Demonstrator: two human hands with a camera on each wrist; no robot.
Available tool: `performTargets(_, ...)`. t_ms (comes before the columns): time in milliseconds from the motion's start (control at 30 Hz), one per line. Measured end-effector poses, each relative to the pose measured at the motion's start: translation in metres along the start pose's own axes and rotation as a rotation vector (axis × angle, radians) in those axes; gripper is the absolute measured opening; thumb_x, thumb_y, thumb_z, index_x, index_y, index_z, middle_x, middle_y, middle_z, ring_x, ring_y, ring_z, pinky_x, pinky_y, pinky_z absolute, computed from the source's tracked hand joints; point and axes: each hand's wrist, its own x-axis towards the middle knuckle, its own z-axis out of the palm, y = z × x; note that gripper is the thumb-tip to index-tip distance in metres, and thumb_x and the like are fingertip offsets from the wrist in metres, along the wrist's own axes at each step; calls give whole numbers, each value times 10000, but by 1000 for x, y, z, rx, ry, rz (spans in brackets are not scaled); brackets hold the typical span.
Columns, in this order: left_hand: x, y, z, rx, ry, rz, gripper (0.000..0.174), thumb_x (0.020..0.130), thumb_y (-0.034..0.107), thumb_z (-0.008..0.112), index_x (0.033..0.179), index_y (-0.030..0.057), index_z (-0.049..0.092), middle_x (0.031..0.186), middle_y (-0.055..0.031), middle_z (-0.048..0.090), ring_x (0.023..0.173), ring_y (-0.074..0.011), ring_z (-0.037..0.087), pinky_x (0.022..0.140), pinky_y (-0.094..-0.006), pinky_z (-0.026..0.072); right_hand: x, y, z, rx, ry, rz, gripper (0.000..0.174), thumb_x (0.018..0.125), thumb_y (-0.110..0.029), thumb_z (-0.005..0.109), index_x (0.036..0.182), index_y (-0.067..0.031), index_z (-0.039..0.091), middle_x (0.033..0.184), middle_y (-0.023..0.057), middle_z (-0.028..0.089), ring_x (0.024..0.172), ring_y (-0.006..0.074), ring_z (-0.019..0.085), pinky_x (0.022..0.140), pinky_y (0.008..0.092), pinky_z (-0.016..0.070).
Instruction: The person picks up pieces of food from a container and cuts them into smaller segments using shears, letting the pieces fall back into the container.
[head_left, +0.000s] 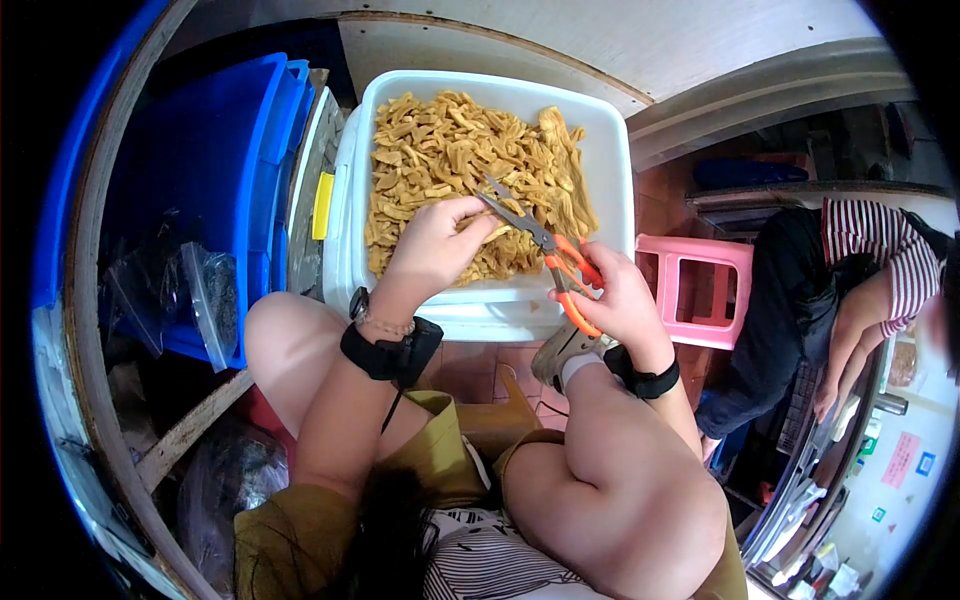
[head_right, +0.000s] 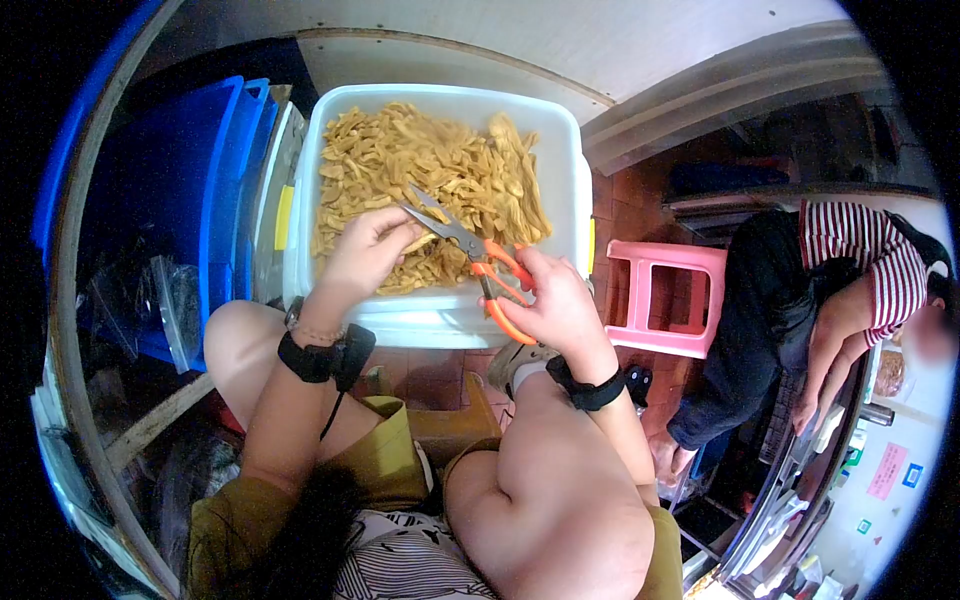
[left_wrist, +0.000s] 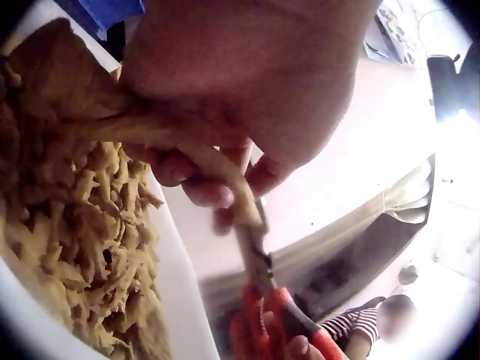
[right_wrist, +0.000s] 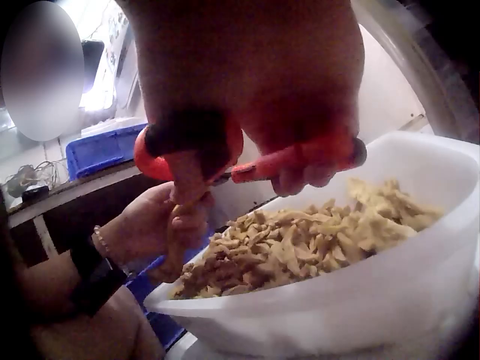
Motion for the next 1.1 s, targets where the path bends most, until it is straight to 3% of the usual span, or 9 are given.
performTargets(200, 2, -2, -1, -36, 10, 44, 251, 887, 197, 591, 1032, 3, 660, 661, -151, 552, 579, -163, 500, 598, -314, 441, 1, -4, -4, -22, -27, 5, 457, 655, -304, 832, 837, 19, 564, 653, 123, 469, 586, 257, 468, 556, 355, 399)
performTargets(300, 2, -5, 1, -65, 21, 5, 254, 887, 191, 587, 1034, -5, 652, 658, -139, 548, 587, -154, 501, 604, -313, 442, 0, 2, -1, -52, -79, 55, 500, 683, -351, 786, 979, 0, 591, 721, 185, 600, 708, 385, 609, 633, 428, 481)
performTargets(500, 2, -4, 4, -192, 67, -4, 254, 895, 176, 579, 1036, -25, 646, 659, -69, 565, 599, -102, 506, 591, -279, 435, 0, 1, -3, 18, -28, 67, 502, 667, -338, 804, 971, -3, 585, 680, 164, 585, 646, 348, 584, 608, 399, 479)
performTargets(567, 2, -1, 6, -252, 86, -44, 252, 900, 173, 578, 1033, -30, 648, 660, -41, 565, 603, -86, 506, 587, -265, 433, 1, -3, -3, -12, 32, 44, 463, 629, -249, 860, 899, 18, 596, 699, 98, 580, 615, 174, 537, 588, 310, 453)
performTargets(700, 2, 0, 6, -310, 104, -17, 235, 907, 161, 578, 1006, -38, 654, 684, 4, 552, 605, -68, 501, 586, -244, 445, 1, -2, 0, 76, 74, 65, 501, 625, -248, 863, 965, 2, 594, 715, 74, 589, 618, 168, 540, 592, 294, 451)
performTargets(767, 3, 0, 6, -327, 113, -18, 228, 905, 158, 580, 994, -38, 657, 690, 6, 553, 606, -67, 499, 589, -242, 451, 1, 3, 1, 41, 97, 34, 515, 634, -321, 816, 995, -23, 602, 716, 128, 623, 640, 294, 592, 610, 372, 486)
performTargets(900, 4, -4, 7, -343, 117, -30, 223, 904, 154, 585, 992, -37, 659, 705, 12, 556, 610, -60, 497, 588, -232, 452, 1, 0, -1, 52, 94, 44, 508, 630, -309, 813, 996, -26, 603, 731, 128, 629, 656, 298, 600, 617, 375, 489)
performTargets(1000, 2, 3, 5, -379, 112, -59, 218, 905, 147, 582, 994, -36, 660, 709, 14, 554, 604, -59, 491, 572, -230, 441, 1, 1, -2, 48, 74, 37, 521, 634, -311, 823, 1007, -21, 603, 718, 130, 616, 629, 282, 582, 603, 359, 480)
performTargets(1100, 1, 9, 2, -444, 131, -115, 210, 907, 140, 573, 983, -37, 657, 716, 20, 548, 598, -60, 478, 550, -233, 416, -1, 1, -3, 128, -13, 116, 546, 643, -207, 857, 1070, 0, 585, 728, 50, 599, 646, 127, 544, 614, 275, 462)
